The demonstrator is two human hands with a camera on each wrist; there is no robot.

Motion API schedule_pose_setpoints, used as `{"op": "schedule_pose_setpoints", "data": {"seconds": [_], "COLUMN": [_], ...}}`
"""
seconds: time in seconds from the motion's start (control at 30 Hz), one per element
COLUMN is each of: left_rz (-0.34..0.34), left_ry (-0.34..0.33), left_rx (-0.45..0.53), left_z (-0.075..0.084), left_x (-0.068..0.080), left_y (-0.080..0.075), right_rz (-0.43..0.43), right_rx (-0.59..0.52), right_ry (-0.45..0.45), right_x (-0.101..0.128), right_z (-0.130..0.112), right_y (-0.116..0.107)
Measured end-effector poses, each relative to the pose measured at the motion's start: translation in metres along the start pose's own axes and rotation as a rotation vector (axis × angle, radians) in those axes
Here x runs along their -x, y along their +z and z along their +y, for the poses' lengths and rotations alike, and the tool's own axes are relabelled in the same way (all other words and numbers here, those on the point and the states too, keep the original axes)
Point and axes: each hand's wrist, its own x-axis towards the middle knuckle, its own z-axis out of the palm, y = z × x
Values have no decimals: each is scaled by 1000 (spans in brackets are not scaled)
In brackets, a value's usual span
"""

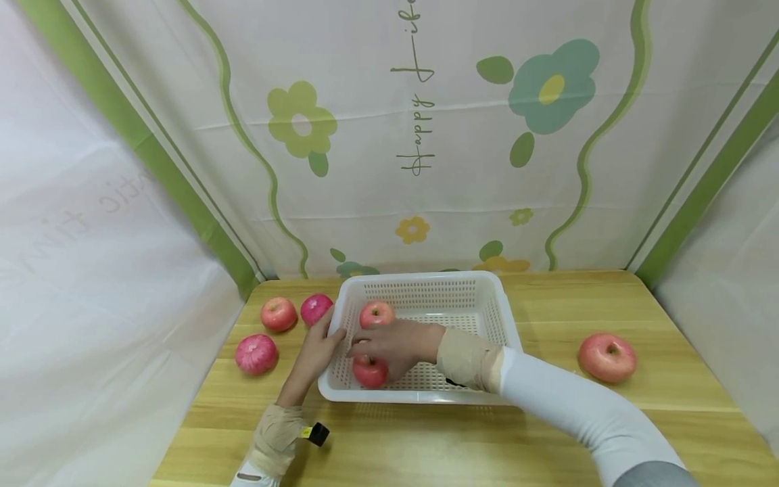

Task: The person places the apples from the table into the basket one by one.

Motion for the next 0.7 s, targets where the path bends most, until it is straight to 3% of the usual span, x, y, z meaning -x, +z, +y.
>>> {"op": "schedule_pose_setpoints", "data": {"seconds": [0.23, 0.47, 0.7], "left_rz": [1, 12, 11], "left_ry": [-6, -5, -2], "left_rx": [7, 6, 16], "left_z": [0, 0, 0], "left_x": [0, 0, 0], "left_y": [0, 0, 0], "right_rz": [-9, 48, 79], "right_rx": [-73, -39, -82], "right_ry": [78, 65, 94], "right_x": [10, 22, 37], "right_z": [4, 7, 12], "right_y": [-9, -11, -14]}}
